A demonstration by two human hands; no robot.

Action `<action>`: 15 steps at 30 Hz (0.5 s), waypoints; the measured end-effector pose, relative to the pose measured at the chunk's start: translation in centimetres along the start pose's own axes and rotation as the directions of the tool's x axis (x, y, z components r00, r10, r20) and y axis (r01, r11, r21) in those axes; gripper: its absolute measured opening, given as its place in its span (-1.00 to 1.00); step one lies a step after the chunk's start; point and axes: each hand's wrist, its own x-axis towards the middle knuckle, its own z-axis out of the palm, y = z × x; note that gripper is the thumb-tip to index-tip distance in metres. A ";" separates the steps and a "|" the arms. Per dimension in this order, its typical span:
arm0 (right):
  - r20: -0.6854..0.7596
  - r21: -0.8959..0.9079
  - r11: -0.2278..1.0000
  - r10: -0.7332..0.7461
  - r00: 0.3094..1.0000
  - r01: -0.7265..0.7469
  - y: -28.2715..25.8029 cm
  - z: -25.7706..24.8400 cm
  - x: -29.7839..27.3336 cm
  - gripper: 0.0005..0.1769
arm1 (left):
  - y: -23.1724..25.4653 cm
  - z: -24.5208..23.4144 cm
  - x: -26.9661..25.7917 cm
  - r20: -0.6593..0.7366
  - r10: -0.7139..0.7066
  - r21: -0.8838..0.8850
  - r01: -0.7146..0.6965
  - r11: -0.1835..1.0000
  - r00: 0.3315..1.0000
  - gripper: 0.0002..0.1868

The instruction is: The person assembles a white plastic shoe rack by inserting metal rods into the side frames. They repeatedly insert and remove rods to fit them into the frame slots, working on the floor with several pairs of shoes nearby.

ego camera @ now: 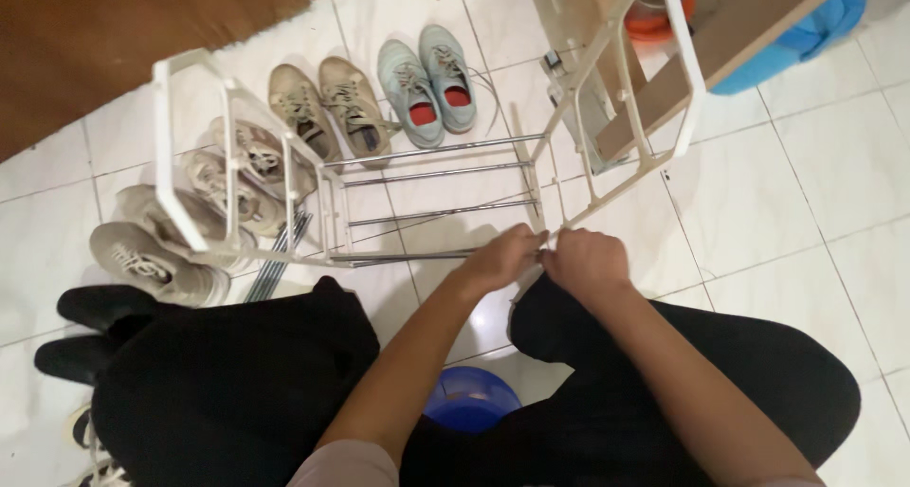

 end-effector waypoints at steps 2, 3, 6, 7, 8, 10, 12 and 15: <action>-0.264 -0.012 0.991 -0.132 0.955 0.133 -0.2 -0.6 -1.1 -0.52 | 0.2 0.3 -0.6 -0.123 0.189 -0.129 -0.205 0.970 0.974 -0.60; -0.387 -0.029 0.980 -0.192 0.902 0.196 0.0 -0.5 -1.4 -0.49 | 0.7 0.3 -0.6 -0.123 0.123 -0.180 -0.144 0.973 0.985 -0.60; -0.361 -0.058 0.935 -0.346 0.866 0.350 0.7 -0.2 -1.5 -0.46 | 2.7 -0.3 -0.6 -0.138 0.000 -0.284 -0.039 0.958 0.990 -0.58; -0.328 -0.026 0.940 -0.330 0.885 0.341 0.8 -0.2 -1.3 -0.56 | 3.4 -0.8 -0.8 -0.167 0.009 -0.282 -0.057 0.958 0.986 -0.59; -0.293 0.005 0.944 -0.314 0.903 0.330 0.8 -0.5 -1.2 -0.66 | 3.8 -1.6 -1.1 -0.195 0.019 -0.280 -0.075 0.957 0.981 -0.60; -0.259 0.025 0.949 -0.297 0.919 0.313 0.3 -1.4 -0.9 -0.74 | 4.3 -2.9 -2.4 -0.182 -0.012 -0.103 -0.007 0.995 0.983 -0.60; -0.255 0.004 0.957 -0.280 0.925 0.291 0.4 -3.2 -0.9 -0.75 | 4.1 -3.9 -3.6 -0.139 -0.070 0.048 0.078 0.996 0.988 -0.61; -0.342 0.017 0.966 -0.235 0.910 0.256 0.2 -6.4 -1.0 -0.75 | 2.1 -6.6 -5.8 -0.042 -0.184 0.240 0.188 0.952 0.982 -0.63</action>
